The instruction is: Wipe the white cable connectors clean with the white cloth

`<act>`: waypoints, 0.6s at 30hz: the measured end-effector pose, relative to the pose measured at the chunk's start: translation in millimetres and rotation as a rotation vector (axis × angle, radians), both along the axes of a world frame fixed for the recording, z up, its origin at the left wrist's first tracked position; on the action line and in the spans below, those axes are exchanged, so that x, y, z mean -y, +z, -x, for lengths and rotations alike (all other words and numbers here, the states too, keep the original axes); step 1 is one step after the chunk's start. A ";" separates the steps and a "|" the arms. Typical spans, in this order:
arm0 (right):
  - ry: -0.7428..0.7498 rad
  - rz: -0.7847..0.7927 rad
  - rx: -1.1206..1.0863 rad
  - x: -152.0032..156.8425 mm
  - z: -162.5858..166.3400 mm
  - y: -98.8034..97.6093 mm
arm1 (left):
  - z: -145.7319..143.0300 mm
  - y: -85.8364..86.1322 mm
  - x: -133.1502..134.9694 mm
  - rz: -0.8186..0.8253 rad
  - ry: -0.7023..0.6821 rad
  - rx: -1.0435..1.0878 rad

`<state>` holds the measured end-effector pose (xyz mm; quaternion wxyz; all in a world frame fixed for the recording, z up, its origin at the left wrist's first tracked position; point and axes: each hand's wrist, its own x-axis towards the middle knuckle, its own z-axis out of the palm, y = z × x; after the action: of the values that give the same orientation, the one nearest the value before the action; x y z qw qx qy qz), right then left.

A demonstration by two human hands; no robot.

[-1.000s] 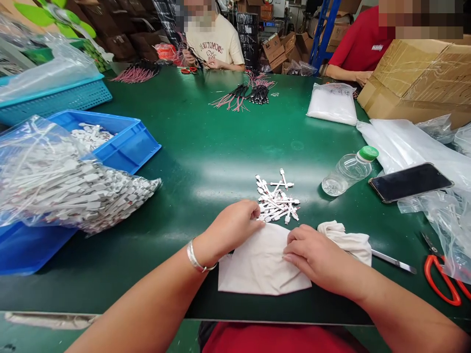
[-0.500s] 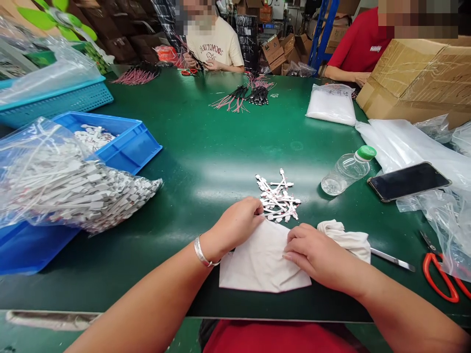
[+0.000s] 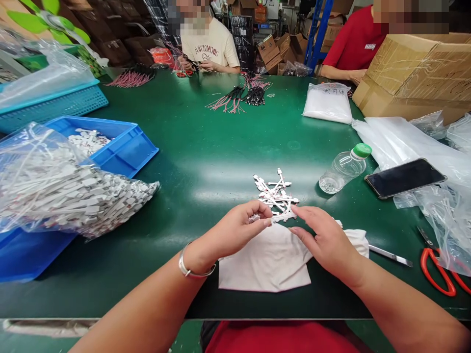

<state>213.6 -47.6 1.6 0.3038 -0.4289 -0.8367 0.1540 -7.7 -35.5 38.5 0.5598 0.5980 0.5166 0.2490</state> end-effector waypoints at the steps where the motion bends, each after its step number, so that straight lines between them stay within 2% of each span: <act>1: 0.004 0.011 -0.003 -0.6 -0.3 -0.7 | -0.2 -0.5 0.0 0.006 0.000 0.014; 7: 0.009 0.033 -0.069 -1.5 -1.6 0.3 | 1.1 0.1 0.0 0.073 -0.016 0.050; 9: 0.014 0.090 -0.075 -0.6 -0.7 4.0 | 1.0 1.4 0.1 0.082 -0.011 0.054; 15: 0.027 0.543 -0.183 1.3 2.8 18.1 | -1.4 -0.2 1.0 0.172 0.033 0.152; 18: 0.059 0.654 -0.204 3.6 6.5 19.4 | -4.8 -5.8 1.6 0.221 0.098 0.226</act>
<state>207.1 -51.2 20.9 0.2278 -0.4614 -0.7204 0.4650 -2.9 -37.1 32.7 0.6640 0.4751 0.5030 0.2833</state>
